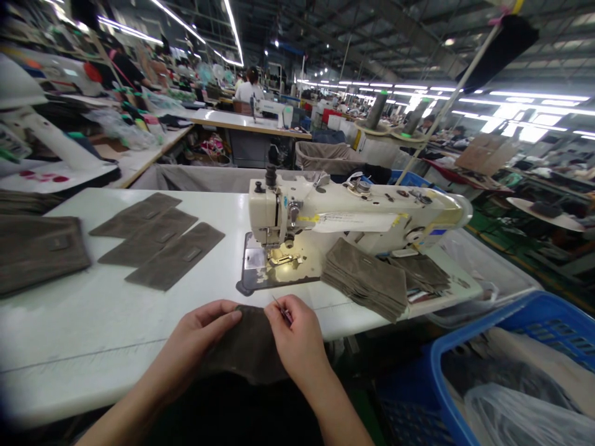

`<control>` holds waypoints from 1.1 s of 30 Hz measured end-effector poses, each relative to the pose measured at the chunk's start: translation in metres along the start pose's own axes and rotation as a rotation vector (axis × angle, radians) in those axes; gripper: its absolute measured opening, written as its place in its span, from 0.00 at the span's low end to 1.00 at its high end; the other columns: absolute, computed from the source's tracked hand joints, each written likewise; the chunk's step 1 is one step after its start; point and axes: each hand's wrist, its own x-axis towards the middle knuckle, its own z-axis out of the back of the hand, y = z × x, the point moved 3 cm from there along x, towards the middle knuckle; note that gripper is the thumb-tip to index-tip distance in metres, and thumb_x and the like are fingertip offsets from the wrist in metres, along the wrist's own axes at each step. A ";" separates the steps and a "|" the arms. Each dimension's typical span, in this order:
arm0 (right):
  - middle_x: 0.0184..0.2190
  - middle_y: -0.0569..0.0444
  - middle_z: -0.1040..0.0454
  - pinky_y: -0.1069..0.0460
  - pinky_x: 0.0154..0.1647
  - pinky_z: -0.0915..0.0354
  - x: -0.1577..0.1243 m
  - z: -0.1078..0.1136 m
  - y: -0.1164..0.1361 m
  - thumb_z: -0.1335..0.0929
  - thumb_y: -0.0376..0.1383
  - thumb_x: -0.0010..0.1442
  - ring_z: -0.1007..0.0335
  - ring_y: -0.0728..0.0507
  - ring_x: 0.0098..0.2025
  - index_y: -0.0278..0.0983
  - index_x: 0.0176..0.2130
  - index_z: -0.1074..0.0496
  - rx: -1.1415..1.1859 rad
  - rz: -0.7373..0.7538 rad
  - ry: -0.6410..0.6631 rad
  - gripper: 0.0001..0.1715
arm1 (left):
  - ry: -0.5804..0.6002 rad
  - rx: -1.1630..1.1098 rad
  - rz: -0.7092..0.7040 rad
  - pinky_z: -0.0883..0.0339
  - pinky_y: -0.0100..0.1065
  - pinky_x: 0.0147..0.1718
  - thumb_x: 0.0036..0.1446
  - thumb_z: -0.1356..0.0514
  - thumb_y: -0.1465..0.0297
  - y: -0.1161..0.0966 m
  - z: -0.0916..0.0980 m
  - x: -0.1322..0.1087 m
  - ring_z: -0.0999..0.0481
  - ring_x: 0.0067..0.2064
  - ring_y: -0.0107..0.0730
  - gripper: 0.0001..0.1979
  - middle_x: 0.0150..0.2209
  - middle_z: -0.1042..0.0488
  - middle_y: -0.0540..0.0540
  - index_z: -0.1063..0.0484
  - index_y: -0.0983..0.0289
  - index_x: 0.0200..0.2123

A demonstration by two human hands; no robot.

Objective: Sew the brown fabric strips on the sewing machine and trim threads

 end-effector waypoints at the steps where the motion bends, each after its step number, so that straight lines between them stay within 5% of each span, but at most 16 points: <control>1: 0.30 0.56 0.26 0.53 0.35 0.35 -0.001 0.000 0.000 0.35 0.44 0.65 0.29 0.46 0.34 0.37 0.33 0.28 -0.040 0.026 -0.040 0.14 | -0.003 0.001 -0.008 0.42 0.26 0.22 0.42 0.28 0.56 -0.001 -0.001 0.000 0.35 0.22 0.25 0.17 0.21 0.28 0.48 0.21 0.64 0.28; 5: 0.46 0.49 0.26 0.50 0.46 0.32 -0.009 -0.002 0.010 0.38 0.43 0.69 0.27 0.43 0.46 0.38 0.51 0.29 -0.208 0.195 -0.142 0.17 | -0.033 0.009 -0.014 0.41 0.27 0.23 0.43 0.29 0.55 -0.003 -0.002 -0.001 0.35 0.23 0.26 0.18 0.21 0.29 0.49 0.21 0.65 0.27; 9: 0.47 0.48 0.28 0.49 0.46 0.30 -0.019 -0.012 0.020 0.43 0.39 0.72 0.25 0.43 0.45 0.39 0.57 0.31 -0.336 0.299 -0.085 0.21 | -0.057 0.036 -0.043 0.38 0.30 0.27 0.46 0.31 0.54 -0.004 -0.002 -0.003 0.30 0.28 0.32 0.18 0.25 0.25 0.52 0.21 0.65 0.27; 16: 0.42 0.49 0.28 0.51 0.38 0.29 -0.024 -0.023 0.018 0.39 0.37 0.70 0.24 0.43 0.39 0.39 0.57 0.29 -0.387 0.338 -0.084 0.20 | -0.046 0.057 -0.067 0.36 0.32 0.29 0.48 0.32 0.53 -0.001 -0.002 -0.004 0.28 0.29 0.35 0.20 0.26 0.24 0.54 0.18 0.66 0.31; 33: 0.42 0.48 0.27 0.51 0.40 0.29 -0.024 -0.020 0.019 0.39 0.37 0.69 0.24 0.43 0.40 0.39 0.55 0.28 -0.392 0.308 -0.111 0.19 | -0.013 -0.027 -0.063 0.35 0.30 0.33 0.52 0.32 0.55 0.009 0.000 -0.002 0.26 0.33 0.34 0.18 0.30 0.21 0.53 0.17 0.63 0.37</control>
